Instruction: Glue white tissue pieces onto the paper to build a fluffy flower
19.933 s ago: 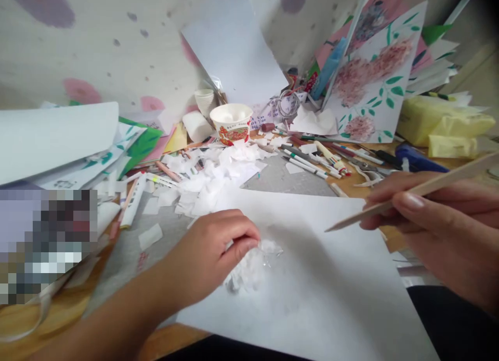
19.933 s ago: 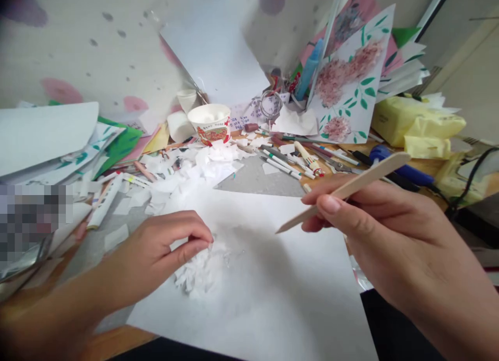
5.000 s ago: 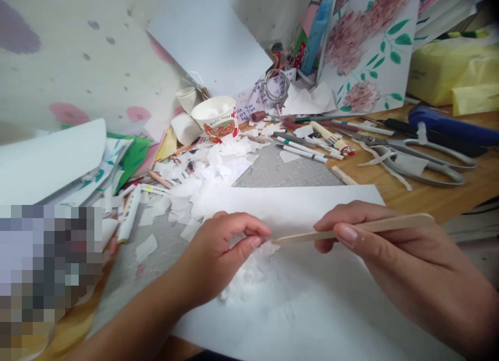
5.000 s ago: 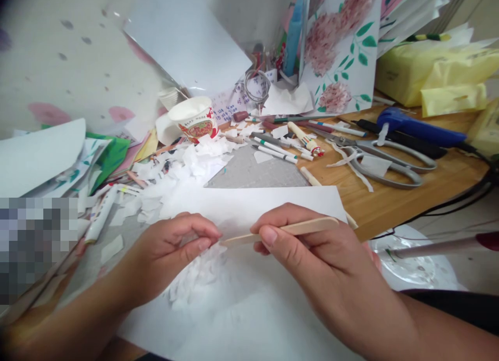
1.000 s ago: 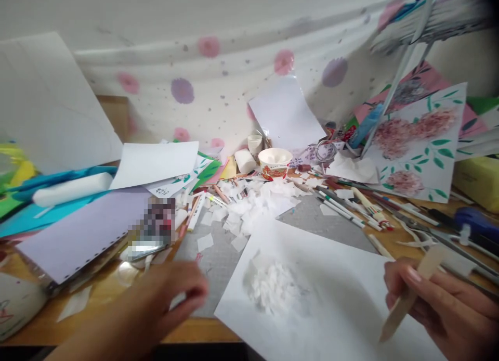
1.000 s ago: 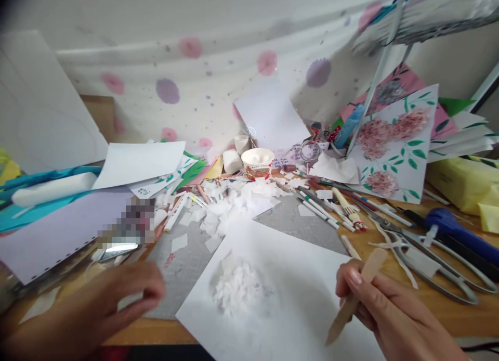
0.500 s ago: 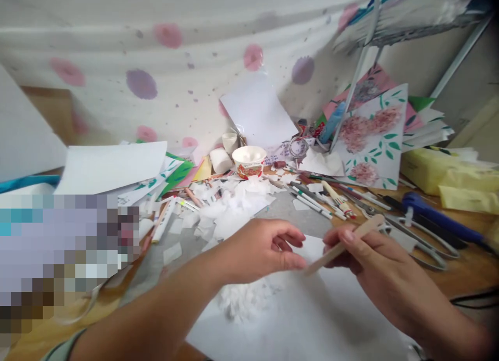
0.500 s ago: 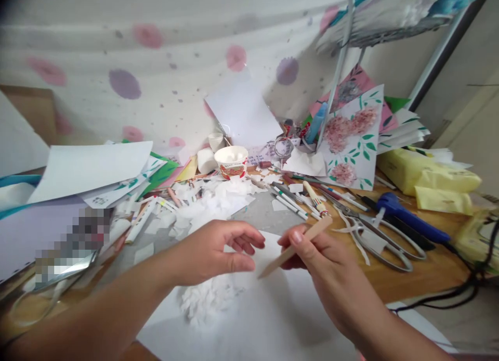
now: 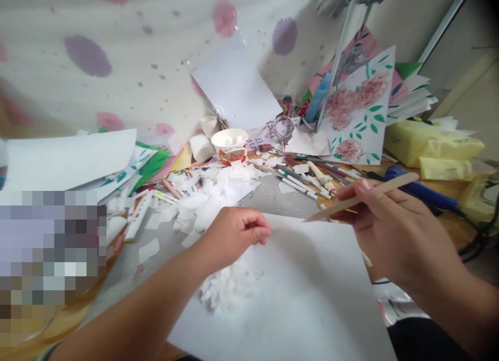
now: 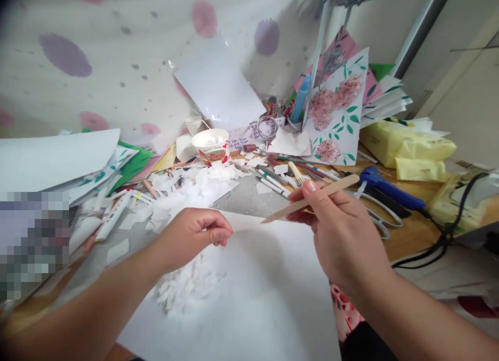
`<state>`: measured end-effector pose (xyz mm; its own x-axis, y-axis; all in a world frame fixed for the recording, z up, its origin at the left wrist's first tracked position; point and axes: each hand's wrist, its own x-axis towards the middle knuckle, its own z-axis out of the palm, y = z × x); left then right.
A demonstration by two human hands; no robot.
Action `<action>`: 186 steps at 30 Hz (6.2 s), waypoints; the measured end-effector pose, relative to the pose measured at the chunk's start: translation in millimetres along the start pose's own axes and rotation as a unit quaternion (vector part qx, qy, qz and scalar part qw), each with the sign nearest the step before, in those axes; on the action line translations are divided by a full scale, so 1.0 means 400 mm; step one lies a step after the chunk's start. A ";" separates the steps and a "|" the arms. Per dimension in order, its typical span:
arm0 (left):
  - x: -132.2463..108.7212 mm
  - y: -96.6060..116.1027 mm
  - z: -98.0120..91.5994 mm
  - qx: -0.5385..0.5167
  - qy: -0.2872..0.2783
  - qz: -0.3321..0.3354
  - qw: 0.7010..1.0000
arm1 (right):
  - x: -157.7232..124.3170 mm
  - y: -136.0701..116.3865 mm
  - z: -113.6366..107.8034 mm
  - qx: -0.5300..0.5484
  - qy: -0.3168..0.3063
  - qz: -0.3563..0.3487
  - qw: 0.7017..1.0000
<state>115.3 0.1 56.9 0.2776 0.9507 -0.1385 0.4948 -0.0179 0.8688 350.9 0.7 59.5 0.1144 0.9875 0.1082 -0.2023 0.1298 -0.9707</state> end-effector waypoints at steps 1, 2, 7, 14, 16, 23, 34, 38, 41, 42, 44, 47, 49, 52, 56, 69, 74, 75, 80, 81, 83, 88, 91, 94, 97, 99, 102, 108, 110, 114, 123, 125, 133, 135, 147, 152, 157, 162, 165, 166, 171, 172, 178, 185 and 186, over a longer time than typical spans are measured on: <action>0.002 -0.003 -0.003 -0.004 0.006 0.000 1.000 | 0.001 -0.006 -0.001 -0.003 -0.008 -0.004 1.000; 0.003 -0.005 -0.005 -0.008 0.011 0.000 1.000 | 0.000 -0.012 0.000 -0.006 -0.020 -0.007 1.000; -0.009 0.014 0.009 -0.008 0.008 0.014 1.000 | -0.023 -0.027 0.013 -0.054 -0.049 -0.010 0.997; -0.003 0.007 -0.062 0.220 0.097 0.013 0.971 | -0.030 0.014 -0.001 -0.097 -0.080 0.036 0.991; 0.005 -0.016 -0.125 0.282 0.164 0.004 0.945 | -0.028 0.040 -0.005 -0.081 -0.096 0.052 0.991; 0.041 -0.111 -0.207 0.421 0.176 -0.004 0.890 | -0.041 0.092 0.001 -0.097 -0.106 0.118 0.983; 0.231 -0.070 -0.179 0.513 0.184 -0.002 0.838 | -0.040 0.082 0.012 -0.129 -0.135 0.111 0.976; 0.218 -0.043 -0.176 0.496 0.204 0.008 0.844 | -0.040 0.072 0.006 -0.128 -0.139 0.104 0.976; 0.142 -0.024 -0.152 0.458 0.177 0.044 0.870 | -0.041 0.074 -0.009 -0.100 -0.123 0.115 0.981; 0.109 -0.021 -0.138 0.443 0.153 0.062 0.881 | -0.043 0.076 -0.013 -0.091 -0.118 0.116 0.982; 0.043 -0.023 -0.102 0.418 0.105 0.094 0.897 | -0.046 0.079 -0.019 -0.080 -0.117 0.114 0.983; -0.029 -0.040 -0.050 0.388 0.033 0.131 0.912 | -0.055 0.082 -0.011 -0.079 -0.130 0.108 0.982; -0.052 -0.053 -0.029 0.365 -0.008 0.154 0.918 | -0.062 0.081 0.005 -0.093 -0.150 0.107 0.979; -0.062 -0.062 -0.024 0.341 -0.057 0.179 0.921 | -0.072 0.081 0.031 -0.122 -0.184 0.098 0.970; -0.067 -0.060 -0.038 0.342 -0.095 0.181 0.917 | -0.078 0.085 0.057 -0.151 -0.204 0.095 0.963; -0.073 -0.058 -0.049 0.346 -0.149 0.155 0.913 | -0.072 0.094 0.108 -0.227 -0.276 0.061 0.932; -0.069 -0.059 -0.066 0.331 -0.160 0.162 0.916 | -0.063 0.111 0.121 -0.221 -0.271 0.143 0.926; -0.068 -0.060 -0.068 0.324 -0.160 0.163 0.918 | -0.062 0.114 0.123 -0.225 -0.271 0.148 0.924; -0.061 -0.062 -0.070 0.294 -0.163 0.175 0.925 | -0.061 0.121 0.133 -0.239 -0.277 0.159 0.917; -0.060 -0.062 -0.070 0.293 -0.165 0.178 0.925 | -0.062 0.121 0.136 -0.239 -0.277 0.160 0.917; -0.060 -0.064 -0.070 0.292 -0.165 0.179 0.925 | -0.062 0.121 0.141 -0.232 -0.274 0.164 0.919; -0.058 -0.067 -0.072 0.275 -0.157 0.196 0.928 | -0.054 0.118 0.127 -0.142 -0.240 0.203 0.938; -0.052 -0.076 -0.082 0.245 -0.122 0.193 0.942 | -0.046 0.112 0.100 -0.063 -0.147 0.219 0.962; -0.037 -0.099 -0.110 0.271 0.025 0.119 0.955 | -0.043 0.099 0.068 -0.012 -0.069 0.209 0.975; -0.010 -0.128 -0.150 0.333 0.152 0.070 0.928 | -0.041 0.082 0.036 0.031 -0.012 0.213 0.976; 0.012 -0.139 -0.172 0.364 0.178 0.057 0.913 | -0.036 0.075 0.017 0.041 0.013 0.211 0.976; 0.050 -0.138 -0.187 0.413 0.183 0.044 0.891 | -0.027 0.073 -0.002 0.037 0.019 0.194 0.980; 0.127 -0.123 -0.186 0.506 0.156 0.040 0.848 | -0.035 0.076 -0.014 0.011 0.003 0.184 0.983; 0.143 -0.122 -0.190 0.523 0.147 0.043 0.838 | -0.042 0.073 -0.016 0.001 -0.019 0.181 0.983; 0.147 -0.112 -0.202 0.529 0.157 0.048 0.833 | -0.047 0.064 -0.016 0.007 -0.057 0.183 0.981; 0.003 -0.055 -0.117 0.421 0.112 0.118 0.892 | -0.053 0.063 0.007 -0.024 -0.038 0.170 0.984; -0.036 -0.040 -0.077 0.390 0.044 0.162 0.905 | -0.058 0.069 0.010 -0.031 -0.052 0.162 0.985; -0.070 -0.048 -0.025 0.328 -0.124 0.235 0.907 | -0.089 0.090 0.039 -0.127 -0.176 0.128 0.968; -0.068 -0.053 -0.028 0.326 -0.130 0.237 0.906 | -0.094 0.089 0.051 -0.171 -0.206 0.111 0.957; -0.086 -0.049 -0.035 0.280 -0.156 0.204 0.925 | -0.099 0.082 0.076 -0.232 -0.239 0.089 0.939; -0.108 -0.043 -0.015 0.294 -0.112 0.149 0.937 | -0.099 0.087 0.072 -0.236 -0.241 0.081 0.938; -0.121 -0.044 0.007 0.315 -0.092 0.168 0.930 | -0.094 0.089 0.068 -0.243 -0.242 0.087 0.935; -0.124 -0.047 0.009 0.306 -0.086 0.173 0.932 | -0.091 0.089 0.064 -0.243 -0.224 0.104 0.938; -0.122 -0.050 0.008 0.309 -0.092 0.175 0.930 | -0.092 0.089 0.064 -0.237 -0.225 0.099 0.940; -0.121 -0.051 0.008 0.310 -0.093 0.174 0.930 | -0.092 0.089 0.064 -0.237 -0.225 0.097 0.940; -0.117 -0.055 0.009 0.321 -0.088 0.172 0.927 | -0.091 0.088 0.065 -0.237 -0.232 0.102 0.938; -0.117 -0.056 0.010 0.326 -0.086 0.175 0.925 | -0.091 0.087 0.065 -0.237 -0.235 0.099 0.937; -0.111 -0.060 0.012 0.330 -0.072 0.181 0.924 | -0.093 0.083 0.067 -0.240 -0.252 0.098 0.932; -0.101 -0.059 0.008 0.286 -0.067 0.191 0.937 | -0.091 0.086 0.065 -0.212 -0.202 0.099 0.951; -0.100 -0.060 0.007 0.283 -0.067 0.188 0.938 | -0.091 0.087 0.065 -0.211 -0.199 0.096 0.952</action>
<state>94.7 -38.6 40.4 0.6027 0.7972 0.0349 0.6885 -0.5416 0.4823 314.2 -28.5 27.3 -0.2797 0.9560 -0.0891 0.2365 -0.0213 -0.9714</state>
